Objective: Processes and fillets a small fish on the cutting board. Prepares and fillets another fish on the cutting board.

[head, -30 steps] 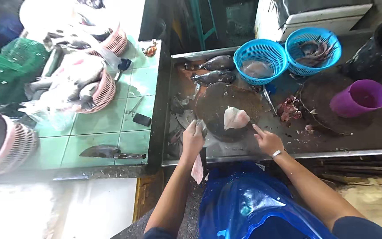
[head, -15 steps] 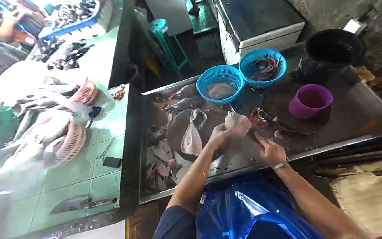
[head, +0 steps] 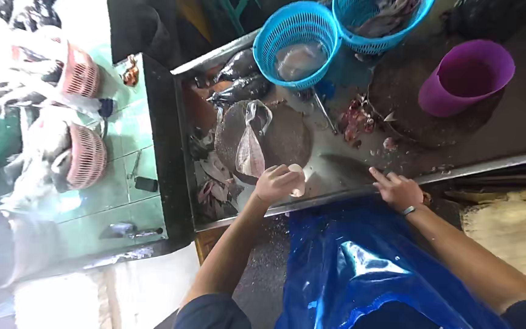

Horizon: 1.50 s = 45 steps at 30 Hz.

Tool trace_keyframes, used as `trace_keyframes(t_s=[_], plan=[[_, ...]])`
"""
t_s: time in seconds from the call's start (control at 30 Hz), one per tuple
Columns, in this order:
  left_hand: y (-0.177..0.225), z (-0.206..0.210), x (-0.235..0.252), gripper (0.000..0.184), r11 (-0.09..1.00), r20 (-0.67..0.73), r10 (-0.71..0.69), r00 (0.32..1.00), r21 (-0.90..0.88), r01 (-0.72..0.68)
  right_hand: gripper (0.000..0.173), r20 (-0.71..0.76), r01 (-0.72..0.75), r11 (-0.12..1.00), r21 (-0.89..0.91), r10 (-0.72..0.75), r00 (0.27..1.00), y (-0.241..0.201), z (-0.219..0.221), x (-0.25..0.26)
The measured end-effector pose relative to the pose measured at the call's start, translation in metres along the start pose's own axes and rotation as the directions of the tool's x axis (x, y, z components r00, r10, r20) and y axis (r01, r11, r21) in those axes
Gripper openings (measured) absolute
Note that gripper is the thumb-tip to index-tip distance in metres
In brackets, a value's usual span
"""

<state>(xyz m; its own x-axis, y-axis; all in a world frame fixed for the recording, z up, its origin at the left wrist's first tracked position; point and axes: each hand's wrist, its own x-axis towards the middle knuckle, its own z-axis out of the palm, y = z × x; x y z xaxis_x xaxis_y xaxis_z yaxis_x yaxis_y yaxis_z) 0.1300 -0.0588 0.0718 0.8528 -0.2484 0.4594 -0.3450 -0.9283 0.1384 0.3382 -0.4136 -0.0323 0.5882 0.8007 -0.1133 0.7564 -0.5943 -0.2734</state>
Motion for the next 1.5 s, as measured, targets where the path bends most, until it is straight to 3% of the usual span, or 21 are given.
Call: trace_keyframes(t_s=[0.27, 0.47, 0.57, 0.63, 0.73, 0.83, 0.9, 0.93, 1.0, 1.03, 1.07, 1.1, 1.13, 1.23, 1.33, 1.37, 1.4, 1.43, 1.5], plan=[[0.011, -0.034, -0.006, 0.016, 0.991, 0.141, 0.018, 0.990, -0.135, 0.001, 0.049, -0.045, -0.217, 0.958, 0.187, 0.229, 0.972, 0.021, 0.009, -0.031], [-0.012, -0.045, 0.075, 0.016, 0.977, 0.279, 0.161, 0.947, -0.180, -0.114, 0.050, -0.001, -0.379, 0.847, 0.374, 0.409, 0.913, 0.021, 0.024, -0.052], [-0.040, -0.046, 0.132, 0.016, 0.970, 0.373, 0.167, 0.913, -0.227, -0.085, 0.051, -0.032, -0.385, 0.800, 0.460, 0.448, 0.893, 0.021, 0.028, -0.055], [-0.068, -0.050, 0.164, 0.015, 0.981, 0.404, 0.027, 0.915, -0.188, 0.054, 0.051, -0.075, -0.371, 0.773, 0.514, 0.471, 0.879, 0.020, 0.026, -0.055], [-0.112, -0.058, 0.201, 0.017, 0.907, 0.340, -0.340, 0.877, -0.128, 0.401, 0.050, -0.142, -0.352, 0.744, 0.568, 0.510, 0.848, 0.019, 0.022, -0.057], [-0.150, -0.036, 0.220, 0.026, 0.664, 0.096, -0.718, 0.689, -0.200, 0.720, 0.050, -0.211, -0.326, 0.737, 0.592, 0.532, 0.820, 0.019, 0.016, -0.057], [-0.172, 0.011, 0.218, 0.034, 0.477, -0.097, -0.868, 0.487, -0.433, 0.765, 0.049, -0.213, -0.335, 0.721, 0.606, 0.553, 0.805, 0.021, 0.012, -0.058], [-0.178, 0.043, 0.218, 0.039, 0.366, -0.149, -0.926, 0.348, -0.588, 0.721, 0.049, -0.203, -0.341, 0.708, 0.618, 0.564, 0.801, 0.021, 0.011, -0.058], [-0.169, 0.101, 0.226, 0.054, 0.082, -0.024, -0.995, 0.098, -0.759, 0.646, 0.048, -0.223, -0.320, 0.696, 0.642, 0.569, 0.791, 0.019, 0.013, -0.056], [-0.152, 0.128, 0.231, 0.060, -0.047, 0.091, -0.995, 0.033, -0.755, 0.654, 0.048, -0.224, -0.317, 0.694, 0.646, 0.570, 0.791, 0.018, 0.013, -0.056], [-0.129, 0.149, 0.237, 0.068, -0.124, 0.208, -0.977, 0.037, -0.709, 0.694, 0.047, -0.207, -0.327, 0.684, 0.652, 0.576, 0.791, 0.017, 0.011, -0.056], [-0.102, 0.162, 0.242, 0.072, -0.146, 0.326, -0.939, 0.108, -0.664, 0.733, 0.047, -0.173, -0.350, 0.667, 0.658, 0.586, 0.792, 0.017, 0.007, -0.055], [-0.074, 0.167, 0.245, 0.072, -0.099, 0.424, -0.878, 0.223, -0.616, 0.782, 0.047, -0.143, -0.372, 0.654, 0.659, 0.594, 0.792, 0.016, 0.006, -0.053], [-0.014, 0.159, 0.216, 0.057, 0.181, 0.562, -0.667, 0.489, -0.514, 0.838, 0.048, -0.093, -0.420, 0.636, 0.647, 0.612, 0.785, 0.008, 0.009, -0.054], [-0.033, 0.110, 0.165, 0.045, 0.477, 0.506, -0.616, 0.604, -0.370, 0.797, 0.048, -0.081, -0.393, 0.657, 0.643, 0.569, 0.818, -0.007, 0.009, -0.054], [-0.056, 0.092, 0.142, 0.046, 0.565, 0.450, -0.652, 0.610, -0.247, 0.787, 0.049, -0.079, -0.381, 0.658, 0.650, 0.557, 0.827, -0.014, 0.009, -0.055], [-0.081, 0.073, 0.118, 0.048, 0.586, 0.381, -0.723, 0.576, -0.102, 0.804, 0.049, -0.080, -0.368, 0.651, 0.664, 0.551, 0.831, -0.021, 0.012, -0.056], [-0.103, 0.051, 0.096, 0.054, 0.520, 0.307, -0.815, 0.491, 0.017, 0.854, 0.049, -0.068, -0.365, 0.634, 0.682, 0.551, 0.832, -0.029, 0.015, -0.056], [-0.147, 0.013, 0.060, 0.076, 0.258, 0.176, -0.957, 0.232, 0.143, 0.955, 0.049, -0.053, -0.360, 0.594, 0.719, 0.564, 0.824, -0.053, 0.021, -0.053]])
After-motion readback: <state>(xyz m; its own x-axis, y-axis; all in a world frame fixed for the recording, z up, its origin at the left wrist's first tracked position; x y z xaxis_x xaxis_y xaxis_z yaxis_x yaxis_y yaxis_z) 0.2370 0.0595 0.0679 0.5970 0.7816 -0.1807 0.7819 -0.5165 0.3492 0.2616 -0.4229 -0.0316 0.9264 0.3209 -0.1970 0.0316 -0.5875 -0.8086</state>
